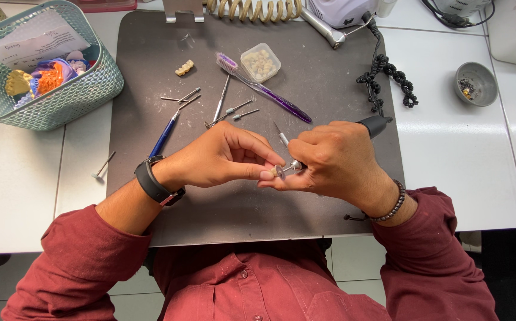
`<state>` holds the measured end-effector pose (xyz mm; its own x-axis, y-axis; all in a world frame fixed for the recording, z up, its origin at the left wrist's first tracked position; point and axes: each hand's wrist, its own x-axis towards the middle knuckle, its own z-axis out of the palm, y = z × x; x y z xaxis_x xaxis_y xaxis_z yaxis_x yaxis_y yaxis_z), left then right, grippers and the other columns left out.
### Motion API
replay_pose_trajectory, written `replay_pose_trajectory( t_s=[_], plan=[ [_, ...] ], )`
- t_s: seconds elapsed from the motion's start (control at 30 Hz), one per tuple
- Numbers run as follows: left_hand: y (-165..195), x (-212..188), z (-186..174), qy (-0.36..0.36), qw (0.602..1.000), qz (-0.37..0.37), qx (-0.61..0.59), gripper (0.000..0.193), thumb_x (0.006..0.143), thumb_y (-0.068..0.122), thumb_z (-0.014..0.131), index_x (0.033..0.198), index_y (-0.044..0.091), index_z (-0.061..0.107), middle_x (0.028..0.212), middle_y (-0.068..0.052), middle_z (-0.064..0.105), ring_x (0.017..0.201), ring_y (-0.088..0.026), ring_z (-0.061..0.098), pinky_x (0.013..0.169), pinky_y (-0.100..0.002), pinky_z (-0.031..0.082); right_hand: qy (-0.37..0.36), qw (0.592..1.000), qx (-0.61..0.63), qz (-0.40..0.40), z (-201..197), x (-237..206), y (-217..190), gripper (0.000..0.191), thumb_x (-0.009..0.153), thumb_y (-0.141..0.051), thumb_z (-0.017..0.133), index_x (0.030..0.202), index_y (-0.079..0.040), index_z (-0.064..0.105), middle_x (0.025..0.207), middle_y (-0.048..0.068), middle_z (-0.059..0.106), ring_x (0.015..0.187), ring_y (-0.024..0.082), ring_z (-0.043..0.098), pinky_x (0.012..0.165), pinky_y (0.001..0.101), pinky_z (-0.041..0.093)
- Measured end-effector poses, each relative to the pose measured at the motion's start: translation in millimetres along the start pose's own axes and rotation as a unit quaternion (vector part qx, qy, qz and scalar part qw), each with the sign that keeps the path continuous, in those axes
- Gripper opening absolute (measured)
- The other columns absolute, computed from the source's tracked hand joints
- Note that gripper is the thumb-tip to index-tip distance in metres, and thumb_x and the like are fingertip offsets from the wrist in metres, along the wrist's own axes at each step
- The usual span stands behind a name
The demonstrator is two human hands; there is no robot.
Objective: The person holds a small dental crown in one hand and grinds and shapes it with a rotary handpiece, repositioning the crown repeatedly to work different surfaces. They briefly set the crown down, adjust the tool, and resume grinding it over the work mat.
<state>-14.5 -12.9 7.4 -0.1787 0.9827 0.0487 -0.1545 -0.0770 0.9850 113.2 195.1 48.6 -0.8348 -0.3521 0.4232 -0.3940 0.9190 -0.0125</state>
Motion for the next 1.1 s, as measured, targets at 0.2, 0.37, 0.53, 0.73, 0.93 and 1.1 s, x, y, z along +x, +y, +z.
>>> replay_pose_trajectory(
  t_s=[0.2,0.37,0.53,0.73,0.93,1.1],
  plan=[
    [-1.1,0.1,-1.2,0.009,1.0,0.016,0.016,0.028,0.093,0.005,0.075,0.121,-0.001,0.074,0.104,-0.004,0.074,0.096,-0.009,0.069,0.089,-0.025,0.059,0.017,1.0,0.007,0.014,-1.7,1.3,-1.0,0.073,0.074,-0.074,0.079,0.054,-0.013,0.045,0.048,-0.001,0.04,0.042,0.017,0.045,0.041,0.0341,0.034],
    [-2.1,0.3,-1.5,0.011,0.999,0.015,0.027,0.028,0.093,0.004,0.076,0.121,-0.001,0.075,0.103,-0.004,0.073,0.095,-0.008,0.068,0.087,-0.024,0.058,0.02,1.0,0.004,0.01,-0.8,1.3,-0.7,0.074,0.075,-0.077,0.077,0.055,-0.013,0.044,0.049,-0.001,0.04,0.043,0.018,0.045,0.043,0.0338,0.034],
    [-1.7,0.4,-1.4,0.005,1.0,0.017,0.026,0.029,0.093,0.004,0.076,0.122,-0.001,0.074,0.103,-0.004,0.073,0.095,-0.009,0.068,0.089,-0.025,0.058,0.01,1.0,0.001,0.013,-0.4,0.9,-0.7,0.074,0.075,-0.077,0.076,0.054,-0.013,0.044,0.048,-0.001,0.04,0.042,0.018,0.045,0.042,0.0334,0.035],
    [-1.1,0.1,-1.1,0.008,0.999,0.011,0.038,0.029,0.093,0.003,0.075,0.121,-0.001,0.074,0.106,-0.005,0.074,0.098,-0.009,0.07,0.09,-0.025,0.059,0.01,1.0,0.002,0.014,-1.2,0.6,-1.4,0.075,0.075,-0.077,0.075,0.054,-0.013,0.043,0.048,0.0,0.04,0.043,0.018,0.045,0.043,0.0331,0.035],
    [-1.4,0.6,-0.9,0.006,1.0,0.015,0.019,0.029,0.093,0.005,0.076,0.121,-0.001,0.074,0.107,-0.005,0.074,0.098,-0.009,0.069,0.09,-0.025,0.059,0.001,1.0,0.002,0.013,-0.6,0.6,-0.1,0.074,0.075,-0.078,0.075,0.053,-0.014,0.044,0.048,-0.001,0.04,0.042,0.017,0.045,0.042,0.033,0.034],
    [-0.2,0.5,-0.3,0.006,0.999,0.004,0.047,0.027,0.092,0.01,0.077,0.117,0.0,0.076,0.105,-0.004,0.074,0.095,-0.009,0.071,0.085,-0.024,0.06,-0.005,1.0,0.001,0.01,-0.4,-0.1,0.9,0.075,0.072,-0.08,0.074,0.052,-0.013,0.044,0.047,0.0,0.04,0.041,0.018,0.045,0.041,0.0335,0.034]
  ],
)
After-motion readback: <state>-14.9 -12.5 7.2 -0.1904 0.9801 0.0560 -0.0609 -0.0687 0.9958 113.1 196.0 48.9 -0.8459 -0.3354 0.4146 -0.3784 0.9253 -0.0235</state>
